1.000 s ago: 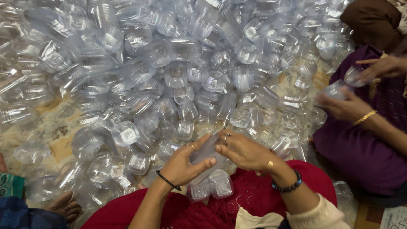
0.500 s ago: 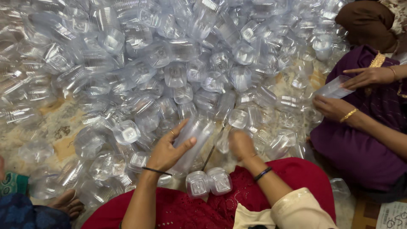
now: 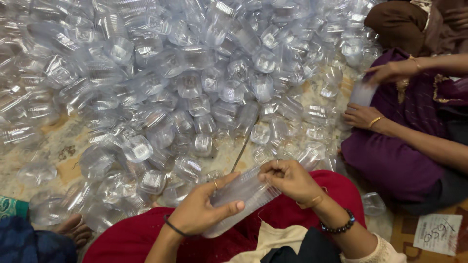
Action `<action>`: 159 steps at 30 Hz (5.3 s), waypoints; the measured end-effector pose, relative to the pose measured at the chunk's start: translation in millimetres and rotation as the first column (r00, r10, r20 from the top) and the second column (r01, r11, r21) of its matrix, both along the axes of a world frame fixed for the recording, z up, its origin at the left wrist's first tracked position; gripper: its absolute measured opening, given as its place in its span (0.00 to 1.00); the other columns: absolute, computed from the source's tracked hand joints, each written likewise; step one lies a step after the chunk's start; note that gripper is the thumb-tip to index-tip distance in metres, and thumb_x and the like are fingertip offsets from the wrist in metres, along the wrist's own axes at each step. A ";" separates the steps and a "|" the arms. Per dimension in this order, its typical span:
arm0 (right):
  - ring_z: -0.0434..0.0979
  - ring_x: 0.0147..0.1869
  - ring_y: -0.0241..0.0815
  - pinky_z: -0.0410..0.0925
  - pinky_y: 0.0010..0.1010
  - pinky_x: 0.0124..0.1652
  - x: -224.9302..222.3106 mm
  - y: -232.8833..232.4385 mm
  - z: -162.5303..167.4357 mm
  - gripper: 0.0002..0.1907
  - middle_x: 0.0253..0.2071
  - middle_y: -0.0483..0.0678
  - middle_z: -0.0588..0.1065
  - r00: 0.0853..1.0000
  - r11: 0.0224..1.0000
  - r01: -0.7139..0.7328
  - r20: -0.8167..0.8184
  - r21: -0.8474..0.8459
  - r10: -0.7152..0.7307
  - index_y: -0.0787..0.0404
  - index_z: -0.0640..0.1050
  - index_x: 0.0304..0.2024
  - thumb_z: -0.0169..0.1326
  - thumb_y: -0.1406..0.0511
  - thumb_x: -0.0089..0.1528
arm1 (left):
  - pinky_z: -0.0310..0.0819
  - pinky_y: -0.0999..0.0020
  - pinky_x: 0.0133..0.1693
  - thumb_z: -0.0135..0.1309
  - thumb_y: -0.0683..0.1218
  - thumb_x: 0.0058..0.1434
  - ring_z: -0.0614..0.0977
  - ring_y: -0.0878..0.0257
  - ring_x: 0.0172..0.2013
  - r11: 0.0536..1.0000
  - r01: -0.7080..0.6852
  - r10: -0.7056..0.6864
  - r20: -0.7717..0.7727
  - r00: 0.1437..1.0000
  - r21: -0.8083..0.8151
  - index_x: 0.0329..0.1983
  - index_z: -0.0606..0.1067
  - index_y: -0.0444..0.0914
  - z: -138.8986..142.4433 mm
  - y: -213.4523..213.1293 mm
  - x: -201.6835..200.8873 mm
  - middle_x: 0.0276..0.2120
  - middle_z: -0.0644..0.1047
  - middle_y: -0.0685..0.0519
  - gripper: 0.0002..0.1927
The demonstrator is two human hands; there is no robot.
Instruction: The person sits on the floor and nests small clear plastic cups one at a time into a long stack, pressing each cup down to seat it, then sets completed stacks aside and picks up more loose cups from the pile on the floor.
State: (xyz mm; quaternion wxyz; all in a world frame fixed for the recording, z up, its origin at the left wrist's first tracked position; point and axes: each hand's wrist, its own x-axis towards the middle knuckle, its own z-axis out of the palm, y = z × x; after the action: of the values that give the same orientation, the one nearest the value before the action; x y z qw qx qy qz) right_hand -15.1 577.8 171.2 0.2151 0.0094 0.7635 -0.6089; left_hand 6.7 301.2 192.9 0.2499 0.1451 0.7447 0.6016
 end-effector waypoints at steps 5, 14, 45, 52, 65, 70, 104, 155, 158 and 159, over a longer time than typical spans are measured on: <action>0.78 0.50 0.37 0.71 0.30 0.50 34.3 -4.1 22.2 0.18 0.45 0.49 0.78 0.875 0.986 0.084 -0.483 0.145 -0.003 0.70 0.79 0.52 0.52 0.61 0.68 | 0.80 0.64 0.49 0.67 0.61 0.48 0.88 0.56 0.48 0.970 -0.167 0.144 -0.137 0.980 -0.175 0.63 0.73 0.41 29.8 7.1 36.6 0.48 0.83 0.42 0.40; 0.74 0.47 0.41 0.71 0.32 0.46 118.5 -3.7 8.1 0.20 0.47 0.54 0.78 0.965 0.995 -0.090 -0.253 -0.049 0.075 0.66 0.75 0.62 0.57 0.65 0.68 | 0.81 0.57 0.41 0.70 0.61 0.44 0.86 0.48 0.41 0.915 -0.293 0.193 -0.335 0.922 -0.277 0.64 0.75 0.51 54.7 17.4 93.3 0.46 0.82 0.44 0.41; 0.80 0.55 0.47 0.73 0.48 0.56 128.4 59.3 -41.4 0.12 0.50 0.53 0.79 0.935 0.623 0.336 0.168 -0.706 -0.313 0.62 0.75 0.46 0.52 0.61 0.66 | 0.71 0.55 0.52 0.67 0.61 0.48 0.77 0.45 0.52 0.859 -0.315 0.247 -0.214 0.945 -0.403 0.69 0.65 0.36 -69.3 95.3 162.8 0.55 0.77 0.40 0.48; 0.80 0.52 0.46 0.73 0.42 0.52 127.6 63.1 -42.9 0.06 0.47 0.53 0.79 0.920 0.656 0.358 0.133 -0.665 -0.368 0.62 0.74 0.41 0.53 0.65 0.70 | 0.72 0.59 0.59 0.69 0.53 0.47 0.79 0.51 0.58 0.959 -0.250 0.257 0.042 0.965 -0.136 0.69 0.63 0.35 -61.4 76.5 138.6 0.58 0.76 0.41 0.47; 0.74 0.38 0.29 0.71 0.24 0.38 143.1 15.7 -14.7 0.09 0.33 0.41 0.77 1.000 0.985 0.020 0.015 -0.170 -0.018 0.63 0.77 0.37 0.61 0.63 0.61 | 0.75 0.65 0.55 0.73 0.43 0.43 0.83 0.59 0.52 0.873 -0.470 0.433 0.237 0.870 0.129 0.58 0.78 0.33 0.6 36.9 155.7 0.51 0.81 0.47 0.35; 0.77 0.45 0.30 0.74 0.26 0.44 156.8 6.9 -7.8 0.15 0.40 0.43 0.76 0.998 0.954 0.026 -0.041 -0.300 -0.040 0.64 0.74 0.43 0.66 0.70 0.57 | 0.76 0.63 0.54 0.73 0.45 0.43 0.84 0.58 0.52 0.885 -0.460 0.466 -0.159 0.870 0.073 0.54 0.80 0.35 -2.7 32.4 163.8 0.50 0.82 0.49 0.32; 0.78 0.50 0.36 0.72 0.29 0.52 173.0 19.8 -37.7 0.05 0.47 0.49 0.79 0.954 0.883 -0.101 -0.298 -0.459 -0.045 0.67 0.79 0.44 0.58 0.71 0.67 | 0.76 0.55 0.60 0.75 0.38 0.44 0.77 0.51 0.64 0.792 -0.396 0.547 -0.253 0.798 0.465 0.59 0.69 0.38 -14.8 6.0 177.7 0.60 0.74 0.41 0.39; 0.63 0.27 0.21 0.61 0.15 0.30 142.3 3.9 -1.3 0.23 0.25 0.37 0.72 0.998 0.974 0.052 -0.005 -0.219 -0.055 0.72 0.71 0.62 0.55 0.68 0.66 | 0.81 0.65 0.48 0.71 0.45 0.43 0.86 0.59 0.44 0.769 -0.626 0.539 0.398 0.742 0.125 0.52 0.78 0.33 -18.4 -0.7 158.8 0.44 0.85 0.45 0.31; 0.68 0.29 0.23 0.64 0.16 0.31 141.9 1.1 4.2 0.23 0.29 0.40 0.78 0.997 0.979 0.072 0.033 -0.192 -0.067 0.71 0.70 0.62 0.56 0.68 0.65 | 0.81 0.65 0.47 0.71 0.45 0.43 0.86 0.59 0.44 0.769 -0.631 0.546 0.411 0.730 0.101 0.52 0.78 0.33 -16.2 0.3 159.1 0.44 0.85 0.45 0.31; 0.71 0.30 0.24 0.65 0.16 0.32 141.6 -0.1 6.3 0.24 0.30 0.42 0.80 0.995 0.983 0.091 0.055 -0.160 -0.083 0.71 0.70 0.61 0.56 0.69 0.64 | 0.81 0.65 0.47 0.71 0.44 0.42 0.86 0.59 0.44 0.765 -0.637 0.550 0.419 0.722 0.095 0.52 0.78 0.33 -15.4 0.9 159.2 0.44 0.85 0.45 0.31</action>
State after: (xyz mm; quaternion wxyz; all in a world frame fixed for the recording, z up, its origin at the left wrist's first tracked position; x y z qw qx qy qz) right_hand 126.5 577.7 177.5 0.2069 0.0398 0.7049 -0.6773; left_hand 165.9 302.1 177.5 0.1580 -0.1895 0.6152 0.7487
